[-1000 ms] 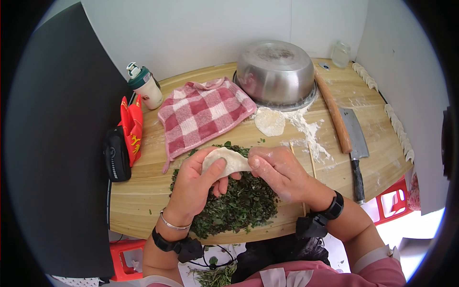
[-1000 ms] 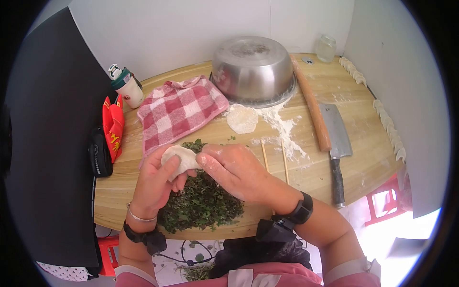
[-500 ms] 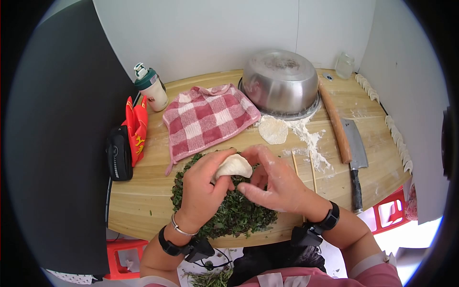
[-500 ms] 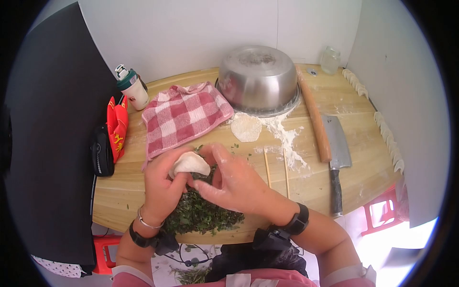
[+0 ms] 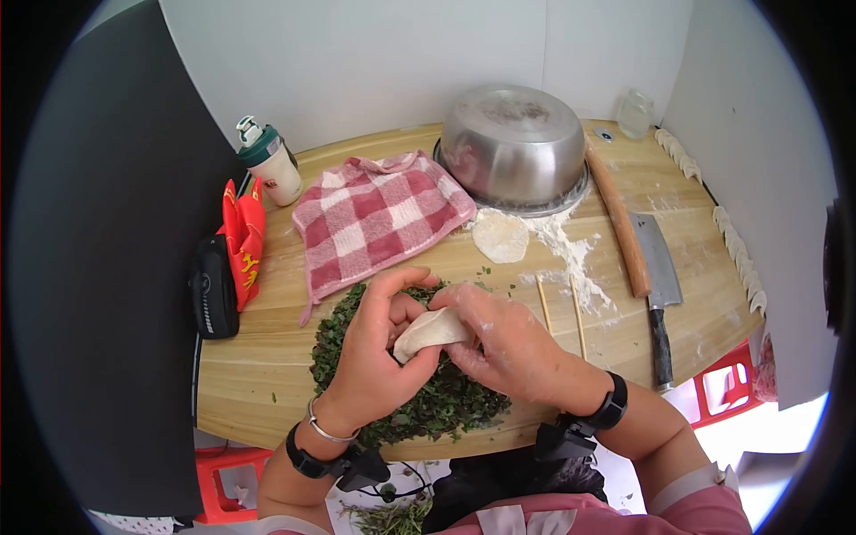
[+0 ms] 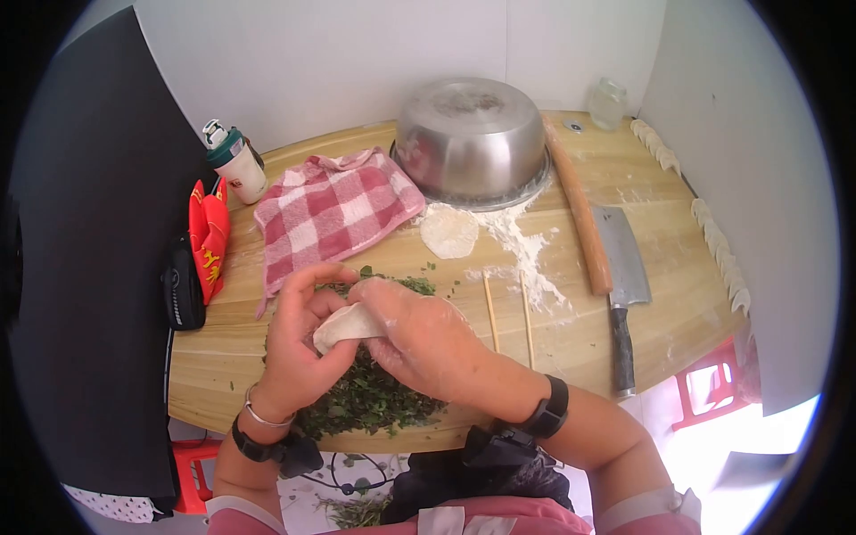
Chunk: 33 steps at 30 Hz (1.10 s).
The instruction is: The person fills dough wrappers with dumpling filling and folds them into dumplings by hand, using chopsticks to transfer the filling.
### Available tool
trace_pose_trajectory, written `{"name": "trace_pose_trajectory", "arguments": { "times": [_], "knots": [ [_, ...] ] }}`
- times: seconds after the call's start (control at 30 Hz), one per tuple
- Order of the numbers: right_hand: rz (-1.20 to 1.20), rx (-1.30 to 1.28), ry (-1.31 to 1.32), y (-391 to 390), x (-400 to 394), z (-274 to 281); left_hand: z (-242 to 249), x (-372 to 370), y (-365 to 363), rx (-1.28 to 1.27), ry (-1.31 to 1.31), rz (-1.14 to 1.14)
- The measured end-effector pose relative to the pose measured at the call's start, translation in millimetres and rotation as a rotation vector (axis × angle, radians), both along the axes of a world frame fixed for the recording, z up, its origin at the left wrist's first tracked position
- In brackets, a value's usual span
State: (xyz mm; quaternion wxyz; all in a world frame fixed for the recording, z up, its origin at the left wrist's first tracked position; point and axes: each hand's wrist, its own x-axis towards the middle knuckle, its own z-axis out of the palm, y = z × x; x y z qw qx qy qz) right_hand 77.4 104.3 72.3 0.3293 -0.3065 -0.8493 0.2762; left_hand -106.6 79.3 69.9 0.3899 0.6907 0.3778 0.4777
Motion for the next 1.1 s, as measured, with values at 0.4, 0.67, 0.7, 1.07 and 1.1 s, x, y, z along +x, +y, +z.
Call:
{"name": "trace_pose_trajectory", "arguments": {
  "times": [0.4, 0.67, 0.7, 1.07, 1.1],
  "knots": [
    [-0.128, -0.377, 0.440, 0, 2, -1, 2, -5, 0, 0.108, 0.143, 0.138],
    [-0.133, -0.140, 0.340, 6, 0, -7, 5, 1, -1, 0.294, 0.327, 0.222],
    [-0.100, -0.026, 0.251, 7, 0, -6, 6, 1, -1, 0.295, 0.313, 0.236],
    [-0.066, -0.002, 0.024, -78, 99, 54, -8, -9, -7, 0.294, -0.062, 0.355],
    [-0.071, 0.054, -0.018, -88, 120, 57, -8, -10, -7, 0.317, -0.086, 0.366]
  ]
}}
